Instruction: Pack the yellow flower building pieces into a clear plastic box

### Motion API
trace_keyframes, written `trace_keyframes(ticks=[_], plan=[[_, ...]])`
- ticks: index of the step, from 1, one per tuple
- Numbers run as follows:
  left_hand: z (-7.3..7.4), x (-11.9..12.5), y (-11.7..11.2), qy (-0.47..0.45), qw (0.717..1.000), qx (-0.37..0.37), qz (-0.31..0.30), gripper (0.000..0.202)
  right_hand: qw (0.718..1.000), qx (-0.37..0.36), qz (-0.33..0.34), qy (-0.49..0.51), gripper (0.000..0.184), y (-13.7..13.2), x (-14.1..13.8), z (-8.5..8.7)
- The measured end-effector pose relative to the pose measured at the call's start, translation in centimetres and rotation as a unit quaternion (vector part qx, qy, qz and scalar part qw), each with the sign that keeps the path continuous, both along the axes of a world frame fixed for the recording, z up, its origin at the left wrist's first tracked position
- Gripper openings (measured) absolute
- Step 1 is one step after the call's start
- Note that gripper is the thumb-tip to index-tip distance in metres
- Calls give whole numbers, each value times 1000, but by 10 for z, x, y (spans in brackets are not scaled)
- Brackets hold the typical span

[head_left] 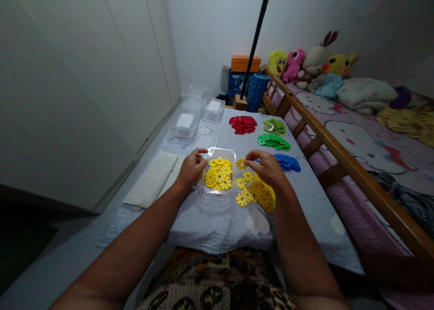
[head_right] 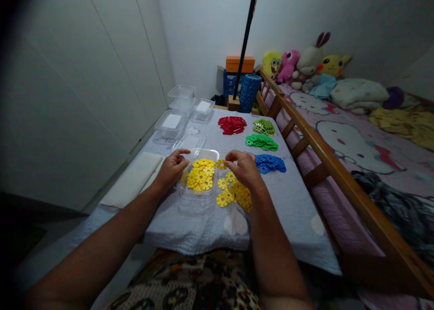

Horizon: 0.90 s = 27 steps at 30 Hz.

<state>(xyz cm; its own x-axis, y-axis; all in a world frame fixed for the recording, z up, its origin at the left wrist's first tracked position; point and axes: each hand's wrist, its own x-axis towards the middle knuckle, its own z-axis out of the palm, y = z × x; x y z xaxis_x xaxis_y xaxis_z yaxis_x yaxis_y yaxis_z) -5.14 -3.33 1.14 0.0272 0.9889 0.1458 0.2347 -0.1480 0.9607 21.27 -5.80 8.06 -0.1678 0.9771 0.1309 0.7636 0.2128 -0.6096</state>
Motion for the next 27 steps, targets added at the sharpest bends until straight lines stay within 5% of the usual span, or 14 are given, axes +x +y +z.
trace_keyframes(ticks=[6, 13, 27], plan=[[1, 0, 0, 3, 1000, 1, 1, 35, 989, -2, 113, -97, 5, -7, -41, 7], [3, 1, 0, 1, 1000, 7, 2, 34, 980, -16, 113, -163, 9, -8, -58, 2], [0, -1, 0, -4, 1000, -2, -1, 36, 972, -43, 8, -230, 15, -8, -11, -14]])
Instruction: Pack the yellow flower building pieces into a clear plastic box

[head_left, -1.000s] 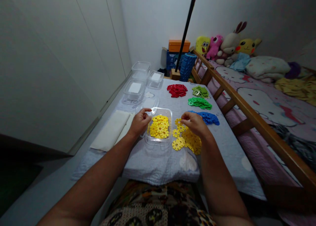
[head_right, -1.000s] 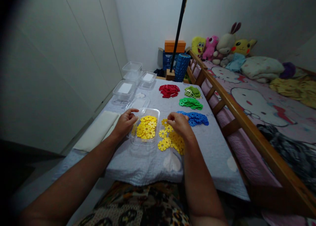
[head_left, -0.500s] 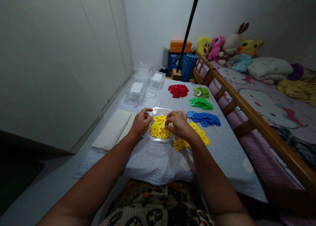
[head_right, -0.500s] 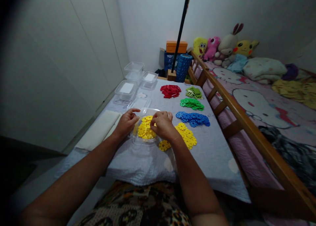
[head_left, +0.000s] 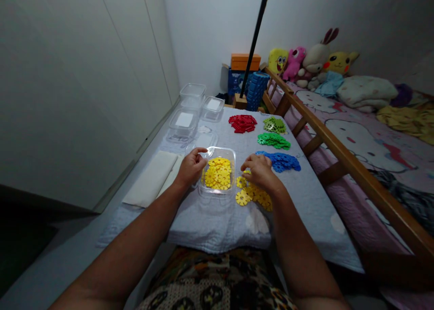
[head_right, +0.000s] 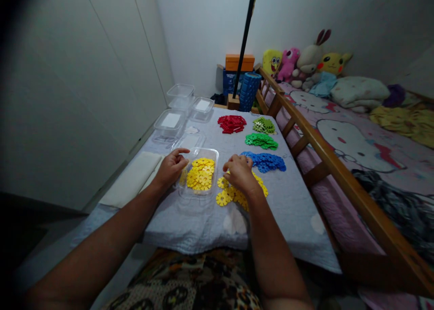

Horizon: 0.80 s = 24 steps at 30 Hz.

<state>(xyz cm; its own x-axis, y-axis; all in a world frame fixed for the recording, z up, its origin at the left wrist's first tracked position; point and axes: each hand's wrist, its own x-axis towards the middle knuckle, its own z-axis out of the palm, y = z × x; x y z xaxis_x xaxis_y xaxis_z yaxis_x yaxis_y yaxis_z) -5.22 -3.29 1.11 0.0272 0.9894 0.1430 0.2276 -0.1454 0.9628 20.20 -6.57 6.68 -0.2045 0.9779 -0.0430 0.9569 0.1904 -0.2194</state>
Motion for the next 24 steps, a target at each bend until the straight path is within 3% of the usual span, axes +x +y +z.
trace_keyframes(ticks=[7, 12, 19, 24], plan=[[1, 0, -1, 3, 1000, -2, 4, 36, 997, -55, 17, -54, 20, -9, -9, -9], [2, 1, 0, 1, 1000, 1, 3, 36, 998, -50, 13, -28, 20, -7, -7, -9], [3, 1, -1, -5, 1000, -2, 2, 35, 987, -93, 28, 127, 11, -2, 15, -2], [5, 1, -2, -2, 1000, -1, 0, 35, 964, -37, -6, 264, 7, 2, 28, 6]])
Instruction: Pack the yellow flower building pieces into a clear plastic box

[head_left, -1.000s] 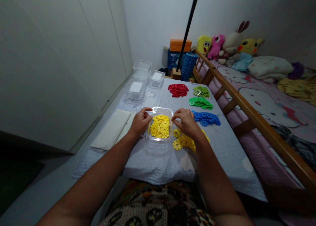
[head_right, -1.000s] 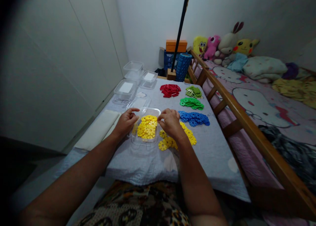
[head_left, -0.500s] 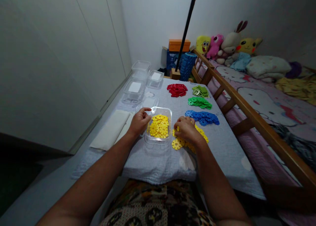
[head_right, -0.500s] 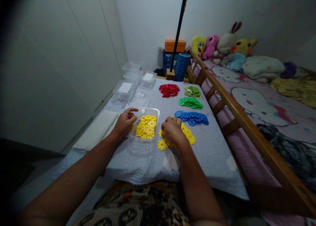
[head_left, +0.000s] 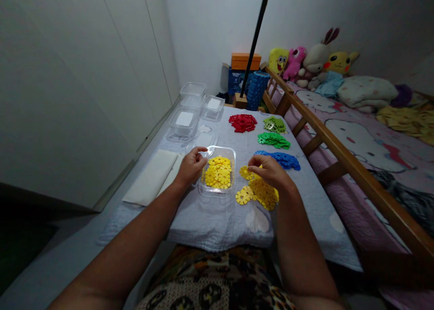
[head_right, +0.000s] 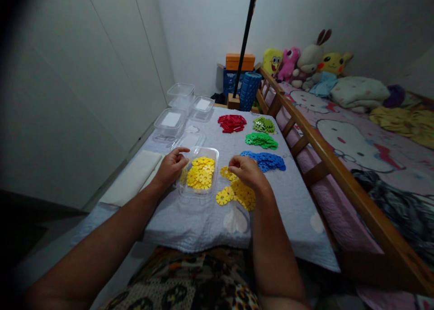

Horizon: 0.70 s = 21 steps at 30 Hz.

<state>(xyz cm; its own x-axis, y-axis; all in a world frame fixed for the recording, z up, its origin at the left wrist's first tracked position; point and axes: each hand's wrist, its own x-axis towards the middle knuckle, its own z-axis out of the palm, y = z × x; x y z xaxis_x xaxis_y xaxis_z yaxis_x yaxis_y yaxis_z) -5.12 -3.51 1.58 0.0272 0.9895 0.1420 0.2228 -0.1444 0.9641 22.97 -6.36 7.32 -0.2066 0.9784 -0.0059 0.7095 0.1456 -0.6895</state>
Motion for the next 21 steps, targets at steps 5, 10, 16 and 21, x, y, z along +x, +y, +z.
trace_keyframes(ticks=[5, 10, 16, 21], plan=[[-4, -1, 2, 2, 1000, 0, -1, 36, 998, 59, 2, 29, 5, -1, -30, 9], [-6, -1, 3, -4, 1000, 4, 0, 36, 990, 67, 88, -86, 7, -5, -80, 9], [-4, -1, 2, -15, 1000, 5, -10, 35, 973, 54, 123, -189, 13, -7, -106, 2], [-8, -2, 4, -3, 1000, 9, -3, 35, 979, 71, 95, -164, 16, -2, -86, 5]])
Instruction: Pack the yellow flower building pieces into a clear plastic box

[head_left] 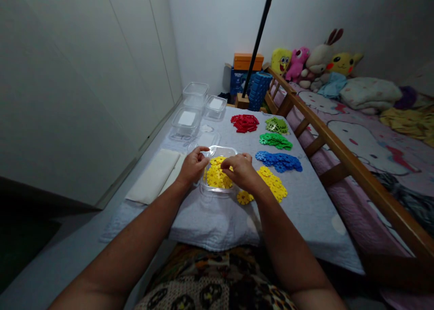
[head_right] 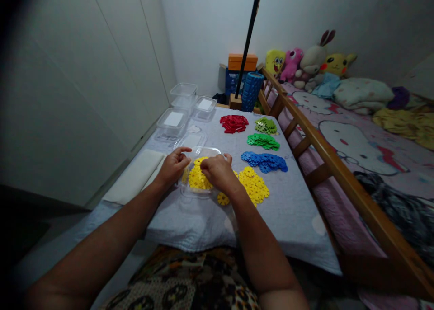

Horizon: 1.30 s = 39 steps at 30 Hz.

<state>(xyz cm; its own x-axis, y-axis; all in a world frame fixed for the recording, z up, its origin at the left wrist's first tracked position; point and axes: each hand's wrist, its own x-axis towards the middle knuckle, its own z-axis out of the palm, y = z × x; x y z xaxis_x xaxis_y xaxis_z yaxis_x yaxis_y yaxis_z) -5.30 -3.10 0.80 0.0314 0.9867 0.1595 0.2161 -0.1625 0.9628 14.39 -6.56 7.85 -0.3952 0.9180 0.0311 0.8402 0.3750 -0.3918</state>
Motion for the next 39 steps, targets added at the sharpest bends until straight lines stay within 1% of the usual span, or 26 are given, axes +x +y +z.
trace_keyframes(ticks=[3, 6, 9, 12, 14, 16, 18, 23, 25, 27, 29, 31, 33, 35, 37, 39], plan=[[-1, 0, 0, 7, 1000, 0, 4, 35, 997, 33, -61, 15, 21, 6, 28, 5], [1, 0, -1, 7, 1000, -3, 5, 35, 991, 42, -122, -29, 21, 11, 58, 3], [4, 1, -3, 2, 1000, -7, 2, 35, 983, 33, -153, -93, 18, 13, 78, -10], [5, 2, -3, -1, 1000, -9, 5, 35, 980, 39, -151, -126, 14, 12, 84, -29], [6, 2, -3, 0, 1000, -10, 9, 35, 978, 37, -143, -146, 11, 12, 82, -38], [5, 2, -3, 1, 1000, -12, 9, 35, 976, 27, -140, -164, 11, 11, 79, -42], [4, 1, -3, 2, 1000, -12, 5, 36, 975, 17, -143, -170, 13, 11, 75, -42], [5, 1, -3, 3, 1000, -7, 5, 35, 978, -10, -149, -148, 20, 12, 72, -34], [6, 1, -3, 3, 1000, -7, 6, 35, 981, -28, -147, -124, 17, 13, 75, -31], [6, 1, -4, 3, 1000, -8, 4, 35, 986, -38, -142, -79, 14, 16, 78, -28], [7, 1, -4, 4, 1000, -9, 2, 35, 990, -24, -139, -11, 11, 18, 81, -23], [7, 1, -4, 5, 1000, -7, 2, 35, 988, 7, -140, 64, 10, 19, 79, -16], [6, 1, -3, 5, 1000, -6, 2, 35, 983, 29, -130, 125, 11, 19, 71, -9], [6, 1, -3, 5, 1000, -6, 2, 35, 981, 35, -106, 156, 11, 18, 56, -2], [6, 1, -2, 4, 1000, -6, 3, 35, 984, 35, -81, 153, 12, 18, 38, 3], [5, 1, -2, 4, 1000, -5, 4, 34, 989, 36, -69, 126, 12, 18, 20, 5]])
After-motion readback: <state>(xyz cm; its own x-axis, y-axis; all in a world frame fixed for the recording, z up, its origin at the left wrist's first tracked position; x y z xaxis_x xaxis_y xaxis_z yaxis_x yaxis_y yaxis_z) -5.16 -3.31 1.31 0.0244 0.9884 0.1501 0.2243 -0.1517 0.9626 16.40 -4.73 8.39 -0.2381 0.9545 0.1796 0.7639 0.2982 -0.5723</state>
